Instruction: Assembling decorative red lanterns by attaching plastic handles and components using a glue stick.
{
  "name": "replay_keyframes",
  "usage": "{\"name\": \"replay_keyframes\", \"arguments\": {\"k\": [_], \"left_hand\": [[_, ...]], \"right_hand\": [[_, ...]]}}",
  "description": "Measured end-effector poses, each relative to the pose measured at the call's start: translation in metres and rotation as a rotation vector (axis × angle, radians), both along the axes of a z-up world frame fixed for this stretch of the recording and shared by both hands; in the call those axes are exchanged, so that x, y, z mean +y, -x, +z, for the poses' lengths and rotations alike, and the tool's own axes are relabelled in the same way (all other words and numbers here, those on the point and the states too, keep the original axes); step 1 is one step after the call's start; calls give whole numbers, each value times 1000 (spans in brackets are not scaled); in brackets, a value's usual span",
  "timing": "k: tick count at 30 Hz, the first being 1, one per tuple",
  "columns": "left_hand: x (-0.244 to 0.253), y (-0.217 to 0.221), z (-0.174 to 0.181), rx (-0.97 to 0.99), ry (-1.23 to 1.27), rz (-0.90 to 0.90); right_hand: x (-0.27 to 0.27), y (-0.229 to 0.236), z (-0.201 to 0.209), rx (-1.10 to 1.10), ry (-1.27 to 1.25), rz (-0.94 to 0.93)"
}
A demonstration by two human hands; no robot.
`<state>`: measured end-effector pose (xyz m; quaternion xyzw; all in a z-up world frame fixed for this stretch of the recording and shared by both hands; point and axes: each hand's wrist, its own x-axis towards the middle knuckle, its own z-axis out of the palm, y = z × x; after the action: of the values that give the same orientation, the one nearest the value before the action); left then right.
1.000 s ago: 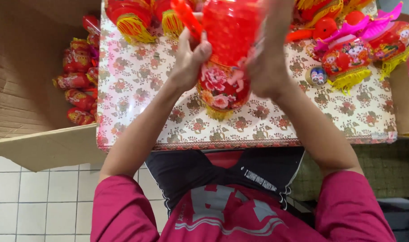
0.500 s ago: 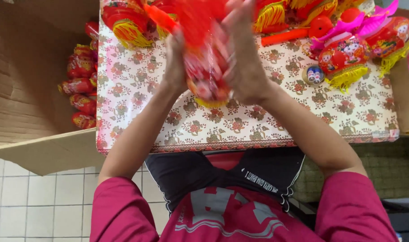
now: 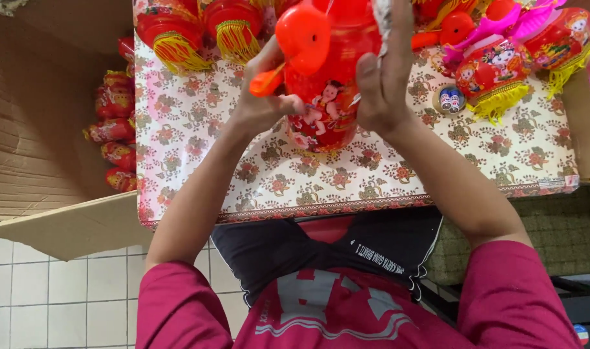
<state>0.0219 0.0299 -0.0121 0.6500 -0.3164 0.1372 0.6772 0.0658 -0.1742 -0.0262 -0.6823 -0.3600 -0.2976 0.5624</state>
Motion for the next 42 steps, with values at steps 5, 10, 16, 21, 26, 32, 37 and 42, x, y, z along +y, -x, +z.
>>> {"name": "replay_keyframes", "arguments": {"k": [5, 10, 16, 21, 26, 32, 37, 42], "left_hand": [[6, 1, 0, 199, 130, 283], [19, -4, -21, 487, 340, 99], [8, 0, -11, 161, 3, 74], [3, -2, -19, 354, 286, 14], [4, 3, 1, 300, 507, -108], [6, -5, -10, 534, 603, -429], [14, -6, -18, 512, 385, -280], [10, 4, 4, 335, 207, -254]], "right_hand": [[14, 16, 11, 79, 200, 431], [17, 3, 4, -417, 447, 248], [-4, -8, 1, 461, -143, 665], [13, 8, 26, 504, -237, 720], [19, 19, 19, -70, 373, 450], [9, -2, 14, -365, 202, 417], [6, -3, 21, 51, 20, 537], [2, 2, 20, 81, 83, 329]]}}
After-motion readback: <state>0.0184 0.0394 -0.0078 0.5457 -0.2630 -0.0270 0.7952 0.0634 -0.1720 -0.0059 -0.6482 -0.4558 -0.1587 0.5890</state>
